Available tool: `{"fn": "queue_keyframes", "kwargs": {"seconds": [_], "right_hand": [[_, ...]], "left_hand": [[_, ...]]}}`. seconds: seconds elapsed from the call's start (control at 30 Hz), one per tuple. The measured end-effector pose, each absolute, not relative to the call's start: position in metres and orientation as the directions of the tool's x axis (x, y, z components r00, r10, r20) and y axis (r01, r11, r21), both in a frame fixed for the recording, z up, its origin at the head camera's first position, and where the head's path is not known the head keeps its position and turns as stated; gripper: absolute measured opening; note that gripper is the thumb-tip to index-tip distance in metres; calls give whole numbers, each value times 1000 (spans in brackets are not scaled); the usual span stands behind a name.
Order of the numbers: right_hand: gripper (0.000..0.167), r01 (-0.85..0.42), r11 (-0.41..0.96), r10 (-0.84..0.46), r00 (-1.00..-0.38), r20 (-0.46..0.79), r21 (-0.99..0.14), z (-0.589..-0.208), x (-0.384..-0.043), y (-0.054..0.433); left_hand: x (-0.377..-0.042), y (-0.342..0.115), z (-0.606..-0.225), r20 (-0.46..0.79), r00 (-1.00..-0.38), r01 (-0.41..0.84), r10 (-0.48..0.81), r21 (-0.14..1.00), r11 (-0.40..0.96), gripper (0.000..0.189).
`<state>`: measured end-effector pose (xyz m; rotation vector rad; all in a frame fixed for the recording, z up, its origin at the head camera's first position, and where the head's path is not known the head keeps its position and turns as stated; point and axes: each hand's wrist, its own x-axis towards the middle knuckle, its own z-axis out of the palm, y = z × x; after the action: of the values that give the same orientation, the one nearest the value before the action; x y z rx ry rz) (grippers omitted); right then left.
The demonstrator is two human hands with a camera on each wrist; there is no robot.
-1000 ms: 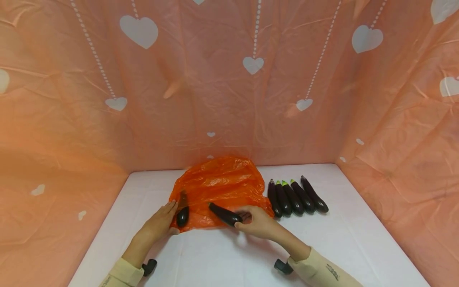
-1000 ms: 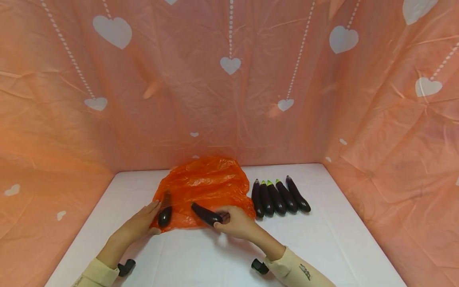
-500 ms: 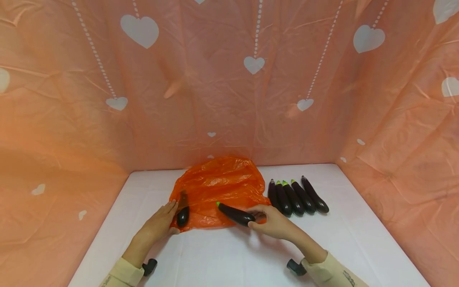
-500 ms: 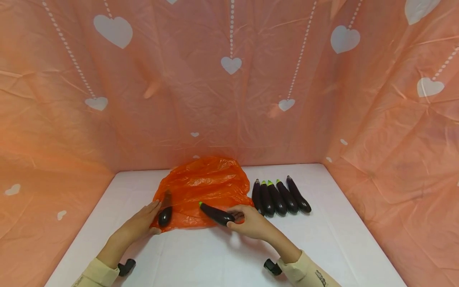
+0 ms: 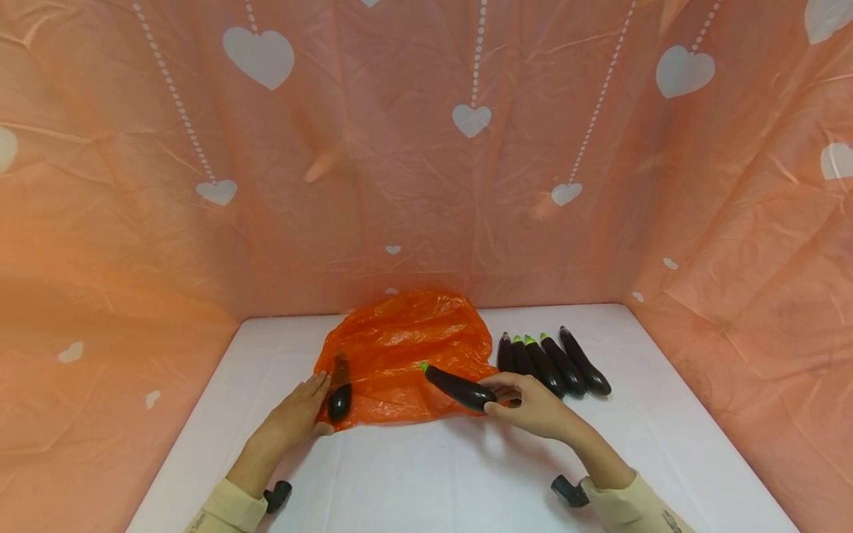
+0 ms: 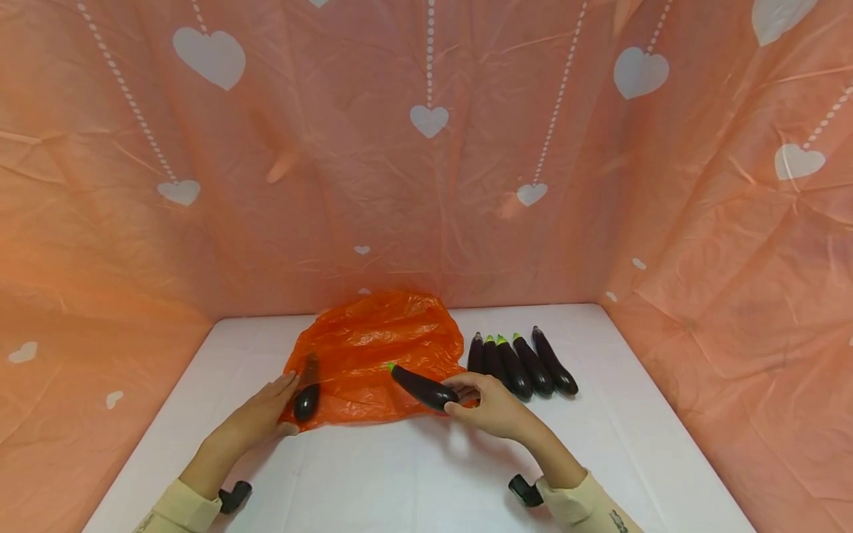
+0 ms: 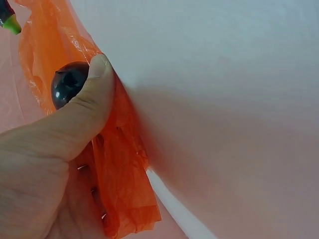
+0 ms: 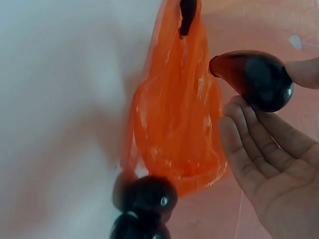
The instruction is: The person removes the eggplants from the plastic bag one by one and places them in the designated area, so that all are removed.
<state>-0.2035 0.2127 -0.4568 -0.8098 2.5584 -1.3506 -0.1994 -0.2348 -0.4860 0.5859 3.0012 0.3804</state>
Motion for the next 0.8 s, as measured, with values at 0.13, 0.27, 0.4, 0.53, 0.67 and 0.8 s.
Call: {"fn": "queue_keyframes", "kwargs": {"seconds": [0.13,0.27,0.4,0.53,0.67,0.8], "right_hand": [[39,-380,450,-495,-859,129,-808,-457,-204,222],[39,-360,453,-456,-880,135,-816,-456,-204,233],[41,-334,468,-407,-903,135,-818,-456,-204,244],[41,-308,465,-366,-921,137,-830,-456,-204,253],[41,-292,487,-317,-937,145,-823,-457,-204,261],[43,-281,513,-272,-949,157,-811,-458,-204,268]], "left_hand": [[-200,-234,-485,-18,-929,352,368,254,901,93],[-199,-234,-484,-24,-933,341,360,260,903,93],[-199,-233,-484,-31,-934,336,356,262,905,93],[-199,-233,-484,-31,-935,335,355,262,905,93],[-199,-233,-483,-28,-935,334,354,264,905,93],[-198,-232,-482,-30,-935,333,352,265,905,93]]}}
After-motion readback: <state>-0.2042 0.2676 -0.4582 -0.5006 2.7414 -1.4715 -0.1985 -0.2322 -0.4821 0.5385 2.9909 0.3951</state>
